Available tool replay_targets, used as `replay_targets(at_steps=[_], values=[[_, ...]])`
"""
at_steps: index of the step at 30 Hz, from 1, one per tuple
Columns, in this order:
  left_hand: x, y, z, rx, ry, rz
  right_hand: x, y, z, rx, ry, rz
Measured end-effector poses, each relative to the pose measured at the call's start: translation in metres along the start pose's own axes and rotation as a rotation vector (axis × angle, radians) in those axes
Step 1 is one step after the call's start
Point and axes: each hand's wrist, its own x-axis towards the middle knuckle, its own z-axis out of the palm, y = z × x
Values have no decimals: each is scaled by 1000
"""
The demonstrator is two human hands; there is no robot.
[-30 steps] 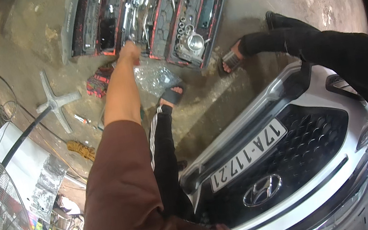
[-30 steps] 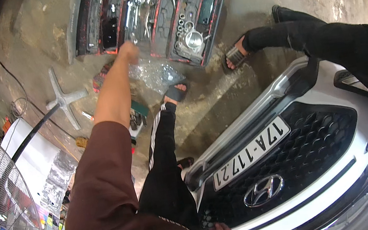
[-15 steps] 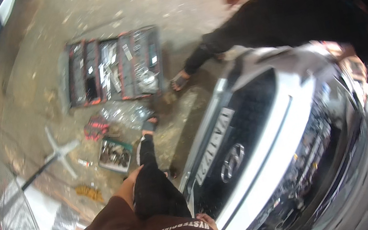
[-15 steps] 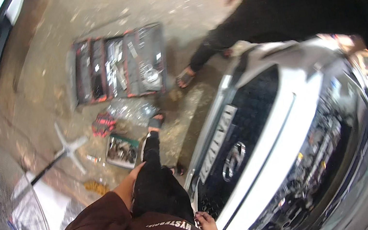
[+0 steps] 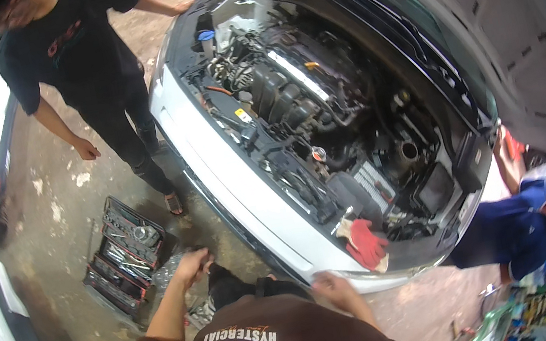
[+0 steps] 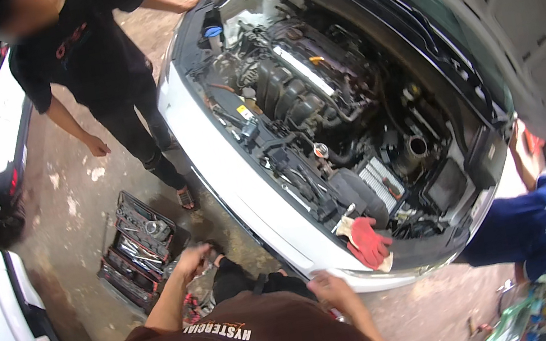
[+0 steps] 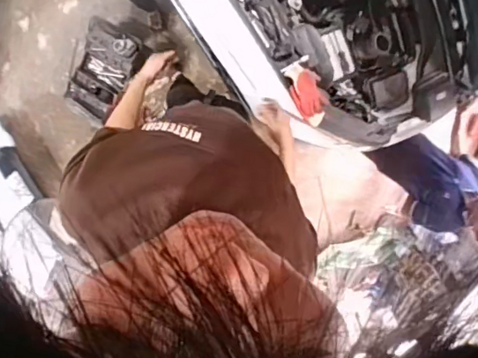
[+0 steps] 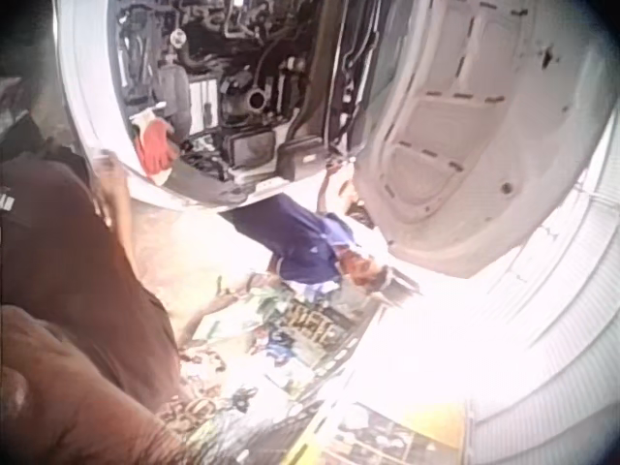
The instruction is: The person removes an air intake component and uses a ratchet to loosen and remove bolts from the engine valve cover while two other people assist.
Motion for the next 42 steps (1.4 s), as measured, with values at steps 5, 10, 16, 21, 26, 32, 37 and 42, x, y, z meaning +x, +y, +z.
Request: replay_targets(at_steps=[5,10,16,21,26,32,37,42], values=[[7,73,77,225,111,198,-20,62,-98,457,532,-26],[32,121,88,692,368,643,1,125,-122,441,989,171],[123,345,24,921,626,632,46,136,-70,-12,1378,327],[171,438,10,1140,513,497,57,119,-68,-239,1422,504],[166,431,32,1179,509,536,61,114,-68,-280,1448,552],[80,307,157,1138,399,769,66,120,-66,-293,1486,572],[21,229,258,1217,130,730,56,112,-71,-238,1458,422],[26,208,271,1046,147,979,30,112,-101,119,1334,274]])
